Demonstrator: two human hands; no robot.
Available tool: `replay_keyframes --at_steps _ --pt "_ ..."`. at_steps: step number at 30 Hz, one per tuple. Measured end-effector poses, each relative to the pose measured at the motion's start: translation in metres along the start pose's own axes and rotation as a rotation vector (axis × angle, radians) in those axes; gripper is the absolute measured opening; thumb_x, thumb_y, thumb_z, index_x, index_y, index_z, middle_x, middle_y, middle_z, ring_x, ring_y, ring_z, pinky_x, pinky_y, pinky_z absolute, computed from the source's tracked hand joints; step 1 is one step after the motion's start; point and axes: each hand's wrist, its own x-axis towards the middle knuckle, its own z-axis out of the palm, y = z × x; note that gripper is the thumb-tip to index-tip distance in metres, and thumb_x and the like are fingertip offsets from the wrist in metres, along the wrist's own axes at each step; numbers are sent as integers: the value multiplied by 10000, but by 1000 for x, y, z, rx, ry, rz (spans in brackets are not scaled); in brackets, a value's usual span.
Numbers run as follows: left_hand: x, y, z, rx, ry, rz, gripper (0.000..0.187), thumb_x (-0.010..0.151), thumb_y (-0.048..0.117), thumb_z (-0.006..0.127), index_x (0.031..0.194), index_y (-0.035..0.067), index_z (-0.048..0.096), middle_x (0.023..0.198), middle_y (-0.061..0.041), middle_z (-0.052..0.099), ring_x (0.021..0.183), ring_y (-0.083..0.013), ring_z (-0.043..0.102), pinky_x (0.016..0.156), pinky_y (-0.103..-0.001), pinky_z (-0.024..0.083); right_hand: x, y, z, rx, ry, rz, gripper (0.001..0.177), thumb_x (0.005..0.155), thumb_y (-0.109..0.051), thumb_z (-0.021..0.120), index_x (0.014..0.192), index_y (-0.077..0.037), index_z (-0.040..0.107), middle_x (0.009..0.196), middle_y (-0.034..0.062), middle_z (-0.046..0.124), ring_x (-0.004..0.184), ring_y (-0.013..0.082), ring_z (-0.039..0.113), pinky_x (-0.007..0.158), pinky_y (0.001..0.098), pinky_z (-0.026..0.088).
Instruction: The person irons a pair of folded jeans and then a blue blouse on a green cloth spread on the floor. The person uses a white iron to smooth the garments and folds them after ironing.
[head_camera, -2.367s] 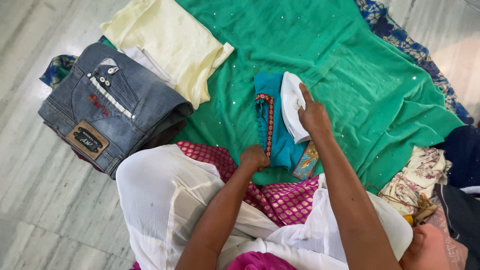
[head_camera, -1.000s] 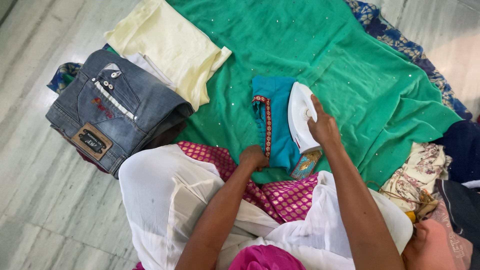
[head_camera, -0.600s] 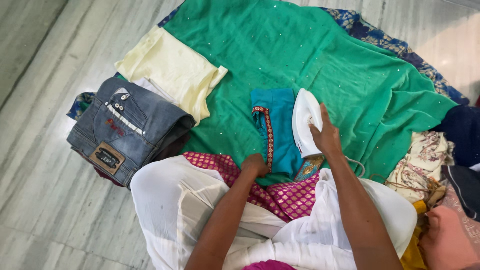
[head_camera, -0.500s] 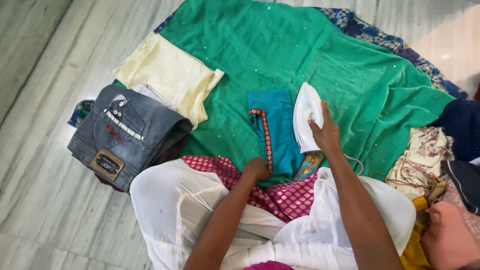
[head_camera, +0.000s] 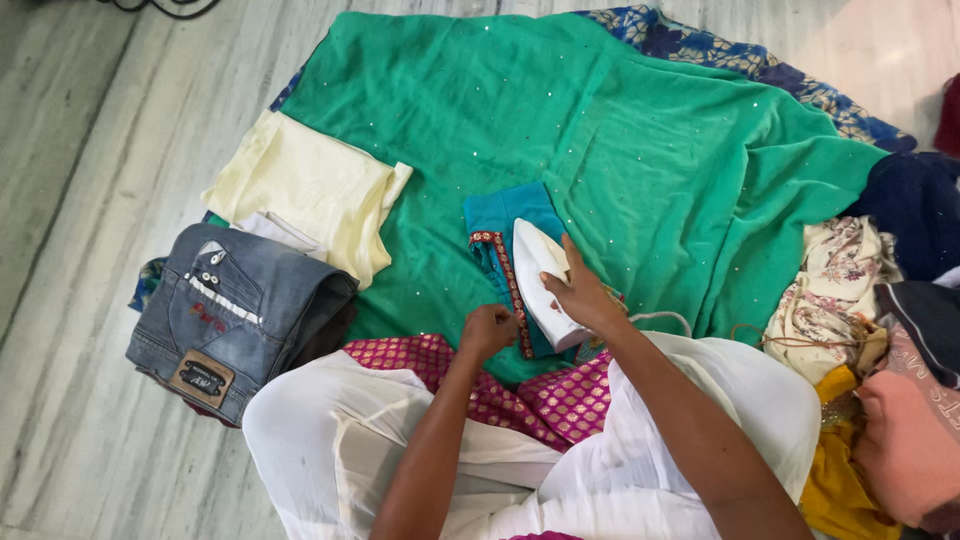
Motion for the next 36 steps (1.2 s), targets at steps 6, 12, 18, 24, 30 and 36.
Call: replay_keyframes --at_steps 6,12,18,24,30,36 --pt "-11 28 25 -577 -36 217 350 992 281 651 1251 44 647 1167 -78 701 966 -160 688 793 -292 564 38 63 7 -344 -80 -268 732 1018 -392 640 1555 -10 322 1324 304 638 1146 419 657 955 482 519" --pt "8 53 17 162 613 636 401 872 121 749 1248 61 626 1231 -181 645 1197 -375 582 1021 -488 446 -6 6 -3 -693 -154 -51 928 909 -413 661 1620 -31 202 1169 280 666 1070 441 665 908 511 532" --pt "82 53 -49 524 672 226 584 880 293 763 1343 26 530 1284 -289 590 1124 -489 568 864 -578 497 -23 -8 21 -820 225 -307 758 945 -283 642 1557 41 333 979 219 676 915 368 659 739 474 563" --pt "139 34 -56 340 535 8 696 860 430 785 1367 42 505 1161 -270 683 1045 -471 660 850 -556 533 5 -11 19 -820 306 -369 703 941 -250 639 1529 40 386 907 186 672 849 341 663 726 452 554" --pt "168 6 -49 257 584 -78 589 736 389 841 1161 49 616 1036 -191 743 977 -400 699 821 -516 552 28 -26 20 -813 355 -356 683 939 -246 641 1520 28 408 879 174 663 825 331 662 716 450 549" --pt "164 -11 -61 104 425 70 373 805 379 815 940 45 718 844 -164 736 783 -347 706 702 -457 529 39 -27 18 -765 294 -320 793 909 -286 679 1545 37 330 893 201 666 829 363 663 714 478 543"
